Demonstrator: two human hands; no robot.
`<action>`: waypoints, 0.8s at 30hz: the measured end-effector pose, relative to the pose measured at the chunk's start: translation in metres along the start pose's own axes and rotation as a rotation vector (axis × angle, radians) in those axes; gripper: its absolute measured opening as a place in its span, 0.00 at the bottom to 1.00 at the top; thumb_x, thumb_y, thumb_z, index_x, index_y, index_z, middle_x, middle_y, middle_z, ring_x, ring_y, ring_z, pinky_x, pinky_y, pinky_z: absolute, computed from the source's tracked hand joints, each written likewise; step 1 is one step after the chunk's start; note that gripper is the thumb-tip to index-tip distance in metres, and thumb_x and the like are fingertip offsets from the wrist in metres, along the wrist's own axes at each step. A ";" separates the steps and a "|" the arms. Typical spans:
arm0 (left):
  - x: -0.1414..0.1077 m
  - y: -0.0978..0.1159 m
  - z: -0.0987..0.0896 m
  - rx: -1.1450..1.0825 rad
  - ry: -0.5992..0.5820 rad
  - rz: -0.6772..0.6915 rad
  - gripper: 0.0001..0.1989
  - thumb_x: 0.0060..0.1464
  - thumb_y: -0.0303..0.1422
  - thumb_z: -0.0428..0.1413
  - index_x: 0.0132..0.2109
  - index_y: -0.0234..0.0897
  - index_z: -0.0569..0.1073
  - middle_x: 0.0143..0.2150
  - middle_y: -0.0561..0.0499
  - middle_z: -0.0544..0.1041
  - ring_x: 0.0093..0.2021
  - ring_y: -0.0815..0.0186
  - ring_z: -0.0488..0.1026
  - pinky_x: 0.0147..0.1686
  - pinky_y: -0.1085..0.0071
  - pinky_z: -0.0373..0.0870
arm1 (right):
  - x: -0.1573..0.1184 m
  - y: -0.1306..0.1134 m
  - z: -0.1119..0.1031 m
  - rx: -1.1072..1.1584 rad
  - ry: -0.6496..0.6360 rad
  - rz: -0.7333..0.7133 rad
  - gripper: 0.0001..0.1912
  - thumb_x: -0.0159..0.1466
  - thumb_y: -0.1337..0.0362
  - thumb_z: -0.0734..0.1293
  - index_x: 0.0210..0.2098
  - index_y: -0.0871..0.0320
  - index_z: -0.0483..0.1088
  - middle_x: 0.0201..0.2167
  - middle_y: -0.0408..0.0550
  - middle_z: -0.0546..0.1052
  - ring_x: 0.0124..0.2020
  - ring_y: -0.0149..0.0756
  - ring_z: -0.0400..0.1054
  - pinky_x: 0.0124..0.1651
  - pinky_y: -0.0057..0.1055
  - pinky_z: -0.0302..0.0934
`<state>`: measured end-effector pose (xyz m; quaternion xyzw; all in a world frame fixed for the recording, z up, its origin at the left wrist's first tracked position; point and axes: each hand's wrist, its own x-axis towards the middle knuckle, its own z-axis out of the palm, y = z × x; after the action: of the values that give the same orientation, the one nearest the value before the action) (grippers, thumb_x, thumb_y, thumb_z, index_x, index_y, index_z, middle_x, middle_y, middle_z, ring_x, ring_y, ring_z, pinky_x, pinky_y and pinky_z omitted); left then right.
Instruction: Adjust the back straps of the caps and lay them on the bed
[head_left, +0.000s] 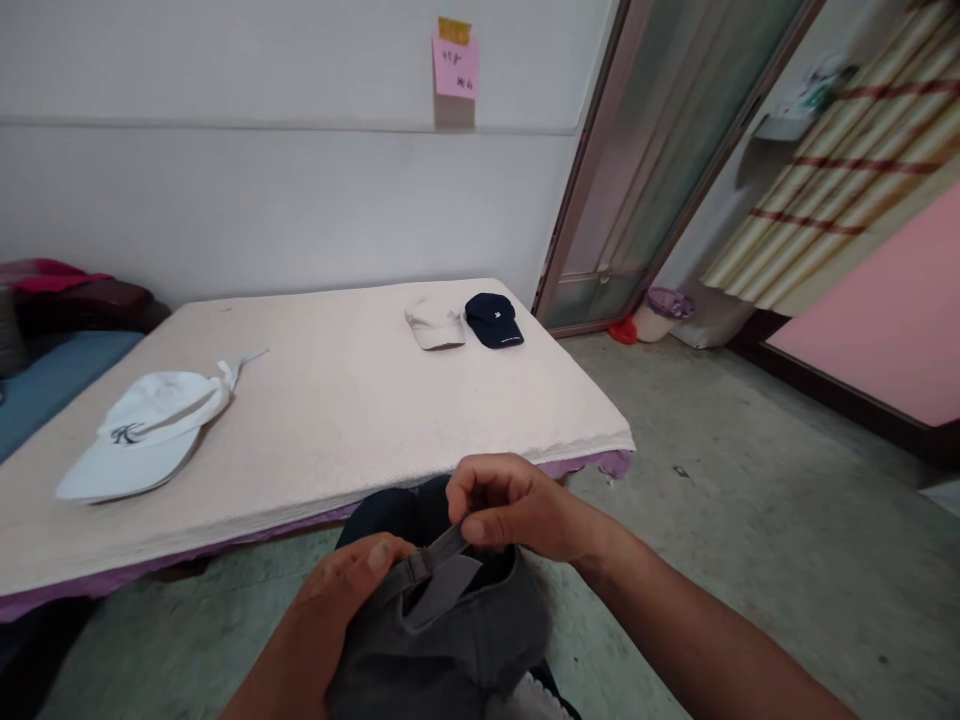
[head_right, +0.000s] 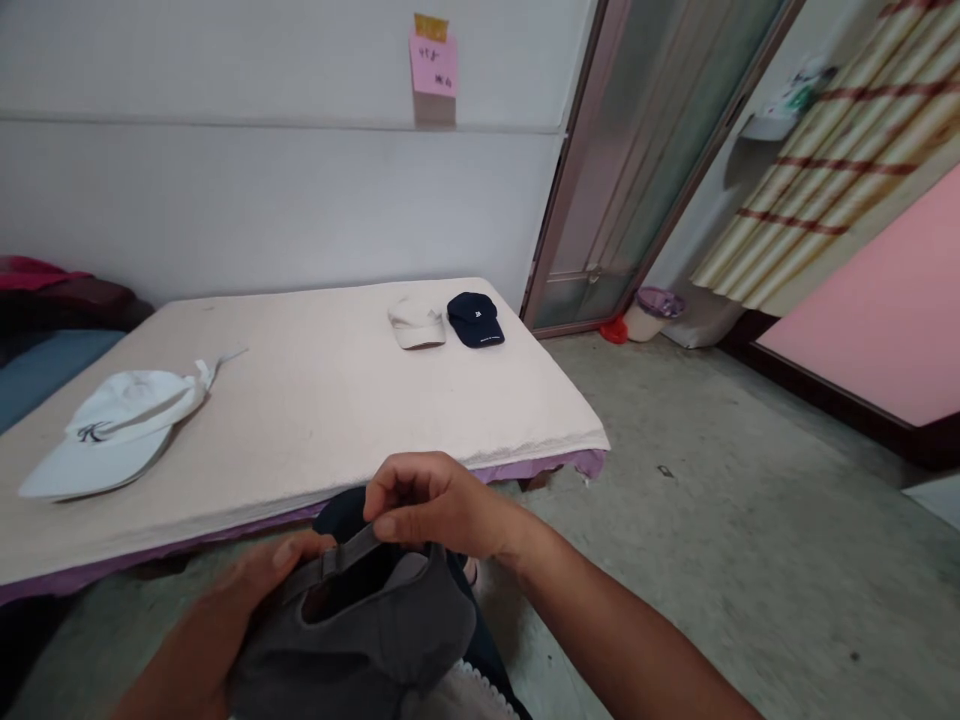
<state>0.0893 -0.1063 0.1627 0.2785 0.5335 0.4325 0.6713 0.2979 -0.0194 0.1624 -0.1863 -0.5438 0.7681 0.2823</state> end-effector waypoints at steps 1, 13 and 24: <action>0.001 -0.001 0.000 -0.033 -0.055 -0.053 0.13 0.45 0.41 0.64 0.35 0.36 0.79 0.27 0.50 0.77 0.24 0.69 0.69 0.23 0.77 0.64 | 0.001 0.002 0.001 0.028 0.032 -0.003 0.08 0.56 0.67 0.71 0.33 0.62 0.70 0.21 0.38 0.68 0.19 0.22 0.57 0.21 0.19 0.51; 0.016 0.022 -0.016 -0.653 -0.128 -0.070 0.08 0.45 0.27 0.65 0.25 0.35 0.73 0.19 0.56 0.69 0.20 0.73 0.67 0.24 0.77 0.69 | -0.007 0.022 -0.036 0.031 -0.028 0.119 0.26 0.52 0.50 0.74 0.41 0.64 0.73 0.34 0.47 0.74 0.32 0.30 0.66 0.34 0.25 0.57; 0.050 0.018 -0.025 -0.729 -0.096 -0.234 0.05 0.55 0.26 0.56 0.31 0.36 0.76 0.24 0.52 0.78 0.28 0.65 0.78 0.33 0.69 0.77 | -0.008 0.047 -0.043 0.411 0.257 -0.020 0.17 0.49 0.59 0.76 0.31 0.61 0.70 0.26 0.41 0.73 0.26 0.27 0.67 0.32 0.24 0.60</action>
<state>0.0629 -0.0562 0.1470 -0.0213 0.3411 0.5008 0.7953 0.3189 -0.0047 0.1031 -0.2160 -0.3376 0.8296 0.3888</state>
